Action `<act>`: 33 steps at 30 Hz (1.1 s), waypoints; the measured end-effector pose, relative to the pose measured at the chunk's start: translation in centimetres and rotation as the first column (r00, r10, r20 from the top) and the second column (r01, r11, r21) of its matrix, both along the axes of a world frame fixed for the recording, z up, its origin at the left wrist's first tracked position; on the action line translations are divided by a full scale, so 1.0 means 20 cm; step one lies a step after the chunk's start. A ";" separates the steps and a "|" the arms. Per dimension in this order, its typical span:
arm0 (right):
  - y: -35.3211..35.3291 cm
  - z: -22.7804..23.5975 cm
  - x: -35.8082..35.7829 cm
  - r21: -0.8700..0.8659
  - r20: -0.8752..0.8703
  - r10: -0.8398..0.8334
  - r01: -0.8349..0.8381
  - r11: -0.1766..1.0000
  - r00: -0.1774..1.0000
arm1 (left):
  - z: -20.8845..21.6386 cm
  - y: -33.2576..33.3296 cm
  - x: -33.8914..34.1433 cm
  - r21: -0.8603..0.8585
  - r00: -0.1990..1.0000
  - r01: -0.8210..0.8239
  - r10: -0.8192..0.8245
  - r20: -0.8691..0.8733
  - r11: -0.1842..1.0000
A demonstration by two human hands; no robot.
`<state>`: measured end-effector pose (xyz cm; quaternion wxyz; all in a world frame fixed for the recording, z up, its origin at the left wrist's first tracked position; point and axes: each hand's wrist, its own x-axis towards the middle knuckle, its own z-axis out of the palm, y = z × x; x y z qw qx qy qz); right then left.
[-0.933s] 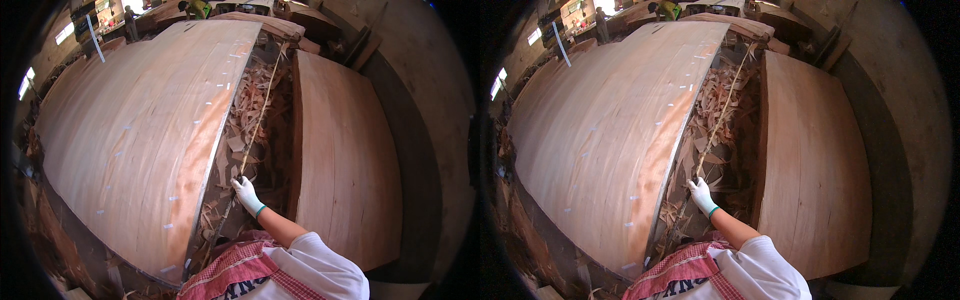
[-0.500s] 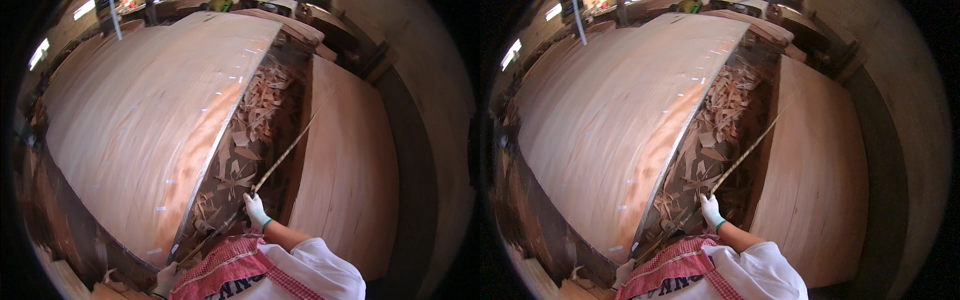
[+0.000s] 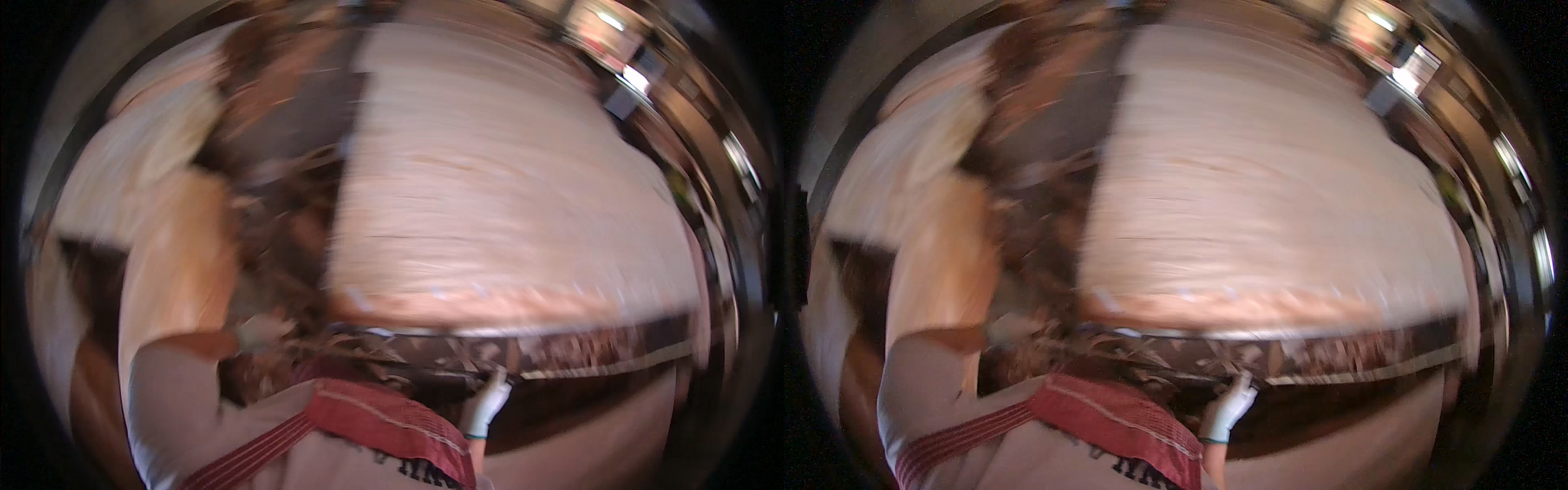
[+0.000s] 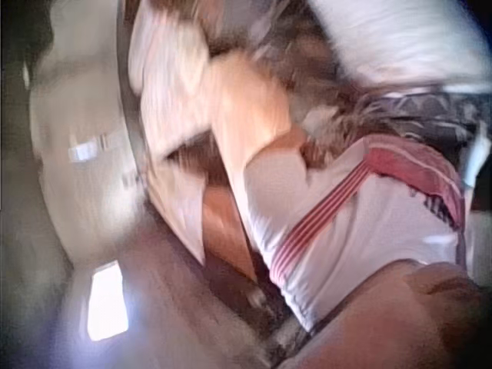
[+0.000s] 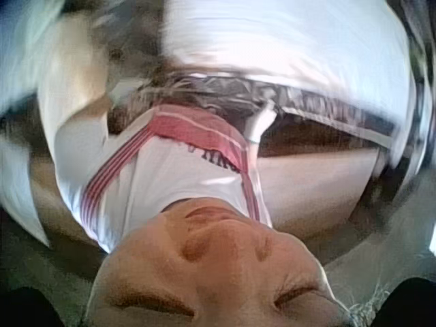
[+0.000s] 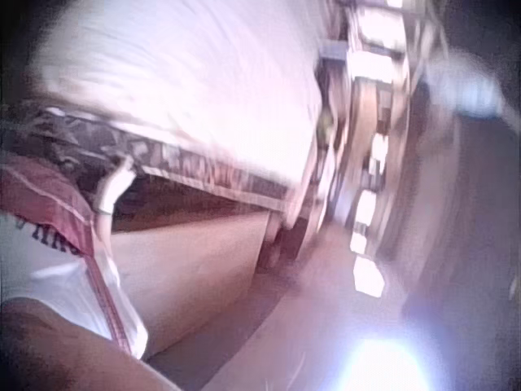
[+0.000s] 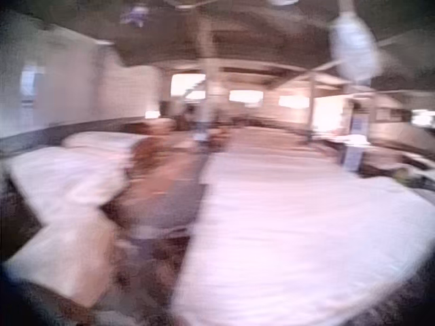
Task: The person tapes sheets of wood veneer together by hand and with a small blade, applying pieces of tape across the seams and then cutting the veneer to size.
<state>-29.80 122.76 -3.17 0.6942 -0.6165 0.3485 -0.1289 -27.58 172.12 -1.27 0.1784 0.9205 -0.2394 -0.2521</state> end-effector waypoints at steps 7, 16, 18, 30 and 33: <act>0.55 0.08 0.36 -0.018 0.089 0.201 -0.200 0.980 0.976 | 0.12 0.18 -0.09 -0.124 0.965 -0.206 0.223 0.138 0.971; 1.92 0.03 0.46 0.080 -0.115 0.613 -0.607 0.790 0.782 | -0.02 0.36 0.19 -0.313 0.913 -0.332 0.387 0.130 0.890; 1.99 -0.03 0.59 0.259 -0.070 0.661 -0.626 0.735 0.747 | -0.02 0.46 0.26 -0.355 0.893 -0.357 0.426 0.141 0.864; 1.87 0.00 1.42 -0.449 -0.211 0.510 -0.546 0.707 0.834 | -0.31 1.44 -0.41 -0.420 0.057 -0.907 0.979 -0.194 -0.030; 2.27 -0.01 1.53 -0.651 -0.224 0.827 -0.711 0.266 0.515 | -0.40 1.57 -0.63 -0.151 -0.128 -0.985 0.927 0.351 -0.079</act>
